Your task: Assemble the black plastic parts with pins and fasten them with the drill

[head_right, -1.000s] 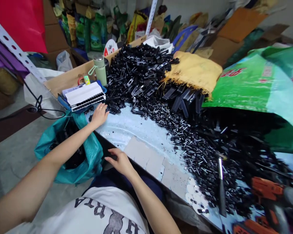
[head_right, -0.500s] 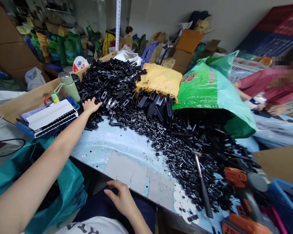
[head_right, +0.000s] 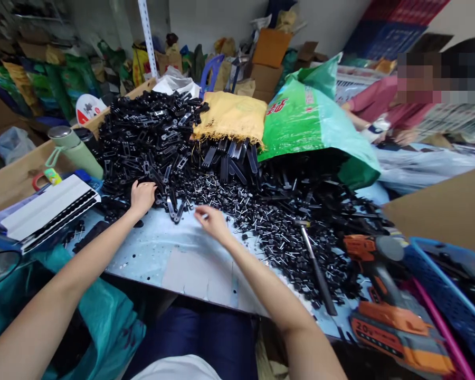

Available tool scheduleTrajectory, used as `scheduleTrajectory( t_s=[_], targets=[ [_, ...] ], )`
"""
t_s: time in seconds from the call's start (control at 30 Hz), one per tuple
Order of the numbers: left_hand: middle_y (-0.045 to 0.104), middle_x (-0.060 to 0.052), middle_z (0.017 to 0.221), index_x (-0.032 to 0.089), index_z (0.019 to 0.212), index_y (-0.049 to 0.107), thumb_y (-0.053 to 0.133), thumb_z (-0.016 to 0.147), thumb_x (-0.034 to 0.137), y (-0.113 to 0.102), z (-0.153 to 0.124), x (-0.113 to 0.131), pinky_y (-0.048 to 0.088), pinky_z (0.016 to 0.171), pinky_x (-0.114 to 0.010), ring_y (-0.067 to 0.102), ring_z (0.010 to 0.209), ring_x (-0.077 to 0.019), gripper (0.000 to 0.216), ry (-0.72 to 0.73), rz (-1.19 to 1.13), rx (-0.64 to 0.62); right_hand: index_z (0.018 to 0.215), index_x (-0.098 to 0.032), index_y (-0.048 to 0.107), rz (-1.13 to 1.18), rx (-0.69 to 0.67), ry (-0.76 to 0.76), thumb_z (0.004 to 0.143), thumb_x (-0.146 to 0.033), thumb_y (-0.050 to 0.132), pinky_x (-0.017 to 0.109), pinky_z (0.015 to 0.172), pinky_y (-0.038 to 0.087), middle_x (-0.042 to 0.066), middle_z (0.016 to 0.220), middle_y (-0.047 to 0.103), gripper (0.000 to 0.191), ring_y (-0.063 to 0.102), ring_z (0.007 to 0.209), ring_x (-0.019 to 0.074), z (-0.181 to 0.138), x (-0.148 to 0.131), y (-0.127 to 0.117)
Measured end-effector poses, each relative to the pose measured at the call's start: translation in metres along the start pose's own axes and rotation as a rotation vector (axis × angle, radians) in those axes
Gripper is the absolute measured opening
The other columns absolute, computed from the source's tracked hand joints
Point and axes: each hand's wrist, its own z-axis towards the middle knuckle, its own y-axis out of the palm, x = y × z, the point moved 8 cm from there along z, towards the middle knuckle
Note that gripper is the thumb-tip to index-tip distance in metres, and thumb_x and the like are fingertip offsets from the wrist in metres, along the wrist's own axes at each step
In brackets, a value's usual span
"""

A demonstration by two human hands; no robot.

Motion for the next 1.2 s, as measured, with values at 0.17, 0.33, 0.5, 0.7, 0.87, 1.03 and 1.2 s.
scheduleTrajectory(
  t_s=[0.17, 0.33, 0.5, 0.7, 0.87, 1.03, 1.2],
  targets=[
    [0.065, -0.009, 0.09, 0.016, 0.098, 0.058, 0.033, 0.094, 0.028, -0.033, -0.014, 0.053, 0.038, 0.087, -0.04, 0.058, 0.087, -0.0198, 0.028, 0.19, -0.069, 0.163, 0.119, -0.012, 0.049, -0.537, 0.364, 0.231, 0.081, -0.03, 0.056, 0.041, 0.086, 0.045, 0.017, 0.114, 0.056, 0.043, 0.053, 0.106, 0.0272, 0.095, 0.06, -0.084],
    [0.062, -0.004, 0.073, 0.014, 0.094, 0.056, 0.044, 0.09, 0.019, -0.046, -0.1, 0.177, 0.037, 0.064, -0.031, 0.058, 0.072, -0.0159, 0.013, 0.868, -0.075, 0.195, 0.128, -0.01, 0.035, -0.677, 0.273, 0.454, 0.072, -0.029, 0.064, 0.04, 0.08, 0.047, 0.019, 0.114, 0.051, 0.065, 0.054, 0.102, 0.0296, 0.136, 0.085, -0.089],
    [0.056, -0.002, 0.063, 0.01, 0.097, 0.055, 0.045, 0.087, 0.011, 0.001, -0.185, 0.233, 0.034, 0.054, -0.029, 0.054, 0.062, -0.0153, 0.014, 1.021, 0.026, -0.072, 0.119, -0.009, 0.048, -0.6, 0.289, 0.461, 0.068, -0.035, 0.062, 0.037, 0.083, 0.046, 0.017, 0.11, 0.053, 0.058, 0.055, 0.1, 0.0277, 0.11, 0.08, -0.095],
    [0.061, -0.011, 0.093, 0.011, 0.111, 0.051, 0.062, 0.08, 0.031, 0.014, -0.201, 0.189, 0.042, 0.071, -0.036, 0.056, 0.087, -0.0237, 0.038, 0.568, 0.0, -0.317, 0.101, -0.016, 0.062, -0.427, -0.237, -0.064, 0.064, -0.023, 0.059, 0.034, 0.085, 0.044, 0.006, 0.096, 0.062, 0.037, 0.057, 0.088, 0.0199, -0.011, 0.026, -0.071],
    [0.058, -0.012, 0.105, 0.015, 0.097, 0.056, 0.062, 0.074, 0.02, -0.011, -0.209, 0.146, 0.042, 0.086, -0.042, 0.05, 0.106, -0.0277, 0.024, 0.366, -0.165, -0.288, 0.101, -0.026, 0.063, -0.485, -0.671, -0.242, 0.064, -0.011, 0.054, 0.057, 0.106, 0.015, 0.003, 0.107, 0.062, 0.042, 0.05, 0.108, 0.0239, -0.13, 0.003, -0.04],
    [0.059, -0.01, 0.105, 0.017, 0.09, 0.057, 0.058, 0.075, 0.019, -0.043, -0.212, 0.152, 0.043, 0.093, -0.043, 0.051, 0.11, -0.0249, 0.015, 0.388, -0.42, -0.018, 0.119, -0.021, 0.056, -0.741, -0.29, -0.024, 0.081, -0.013, 0.043, 0.047, 0.103, 0.028, 0.011, 0.132, 0.047, 0.041, 0.043, 0.119, 0.0258, -0.152, 0.019, -0.034],
    [0.061, -0.011, 0.105, 0.016, 0.083, 0.057, 0.046, 0.08, 0.011, -0.027, -0.214, 0.184, 0.046, 0.093, -0.04, 0.056, 0.107, -0.021, 0.012, 0.507, -0.376, -0.012, 0.135, -0.011, 0.036, -0.763, -0.086, 0.481, 0.083, -0.053, 0.046, 0.035, 0.08, 0.044, 0.016, 0.109, 0.056, 0.068, 0.056, 0.1, 0.0284, -0.163, 0.042, -0.026]
  ],
)
